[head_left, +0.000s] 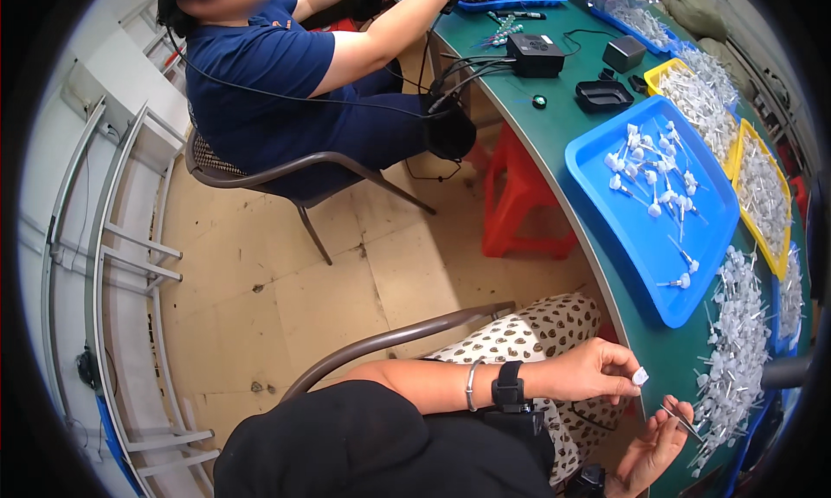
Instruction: The person adjusts a head-mounted camera strap and puts on glasses. They then use tweezers to pick up small white plastic components from a pile on the table and place them into a blue tray.
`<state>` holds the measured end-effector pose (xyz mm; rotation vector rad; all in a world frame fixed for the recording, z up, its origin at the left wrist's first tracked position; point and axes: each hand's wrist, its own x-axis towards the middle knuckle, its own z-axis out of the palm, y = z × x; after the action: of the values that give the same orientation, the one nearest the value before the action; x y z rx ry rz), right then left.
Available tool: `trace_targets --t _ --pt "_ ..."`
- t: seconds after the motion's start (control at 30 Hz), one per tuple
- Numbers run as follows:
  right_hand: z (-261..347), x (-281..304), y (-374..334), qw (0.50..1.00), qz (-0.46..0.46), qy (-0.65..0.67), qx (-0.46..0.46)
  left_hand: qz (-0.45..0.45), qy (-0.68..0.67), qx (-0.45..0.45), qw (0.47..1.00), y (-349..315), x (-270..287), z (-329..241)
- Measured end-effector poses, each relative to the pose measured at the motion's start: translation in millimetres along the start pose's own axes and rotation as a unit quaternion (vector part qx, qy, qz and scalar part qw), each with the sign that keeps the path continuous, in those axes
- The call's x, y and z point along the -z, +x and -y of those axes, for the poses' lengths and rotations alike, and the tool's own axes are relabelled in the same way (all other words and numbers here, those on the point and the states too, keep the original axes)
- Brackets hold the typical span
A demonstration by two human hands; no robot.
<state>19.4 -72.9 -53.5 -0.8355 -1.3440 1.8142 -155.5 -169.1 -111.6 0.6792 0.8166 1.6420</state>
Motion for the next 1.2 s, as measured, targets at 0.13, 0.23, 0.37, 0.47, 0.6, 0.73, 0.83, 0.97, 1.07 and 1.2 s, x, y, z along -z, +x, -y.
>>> trace_targets --t 0.13,0.23,0.37,0.47,0.6,0.73,0.83,0.97,1.07,1.2 --pt "-6.4 18.7 4.7 0.996 0.054 0.065 0.009 -0.005 0.014 0.005 1.000 0.4 2.8 -0.5" --pt "-2.9 13.0 3.2 0.998 0.042 0.024 0.028 -0.001 0.005 0.010 1.000 1.0 3.8 -1.8" --pt "-0.3 15.9 4.4 0.998 0.051 0.006 0.035 -0.002 0.012 0.015 1.000 2.9 5.6 1.1" --pt "-10.3 27.8 10.5 0.996 0.064 0.015 0.060 -0.004 -0.007 0.024 1.000 3.0 5.0 -0.6" --pt "-8.0 15.7 7.5 0.998 0.024 -0.029 0.053 0.020 -0.008 0.007 1.000 5.0 7.6 3.2" --pt "3.0 -1.3 2.5 0.998 0.047 -0.013 0.047 0.023 0.001 0.011 1.000 4.2 8.9 7.0" --pt "2.1 1.8 2.4 0.997 0.055 -0.025 0.050 0.020 0.004 0.014 1.000 3.1 8.7 7.7" --pt "1.7 2.4 1.4 0.997 0.047 -0.031 0.055 0.012 0.021 0.009 1.000 3.3 8.1 9.6" --pt "0.5 4.6 0.2 0.997 0.049 -0.015 0.053 0.009 0.024 0.009 1.000 3.5 7.9 8.5" --pt "0.9 3.4 -1.0 0.997 0.054 -0.010 0.051 0.009 0.025 0.022 0.999 2.8 7.6 4.5"
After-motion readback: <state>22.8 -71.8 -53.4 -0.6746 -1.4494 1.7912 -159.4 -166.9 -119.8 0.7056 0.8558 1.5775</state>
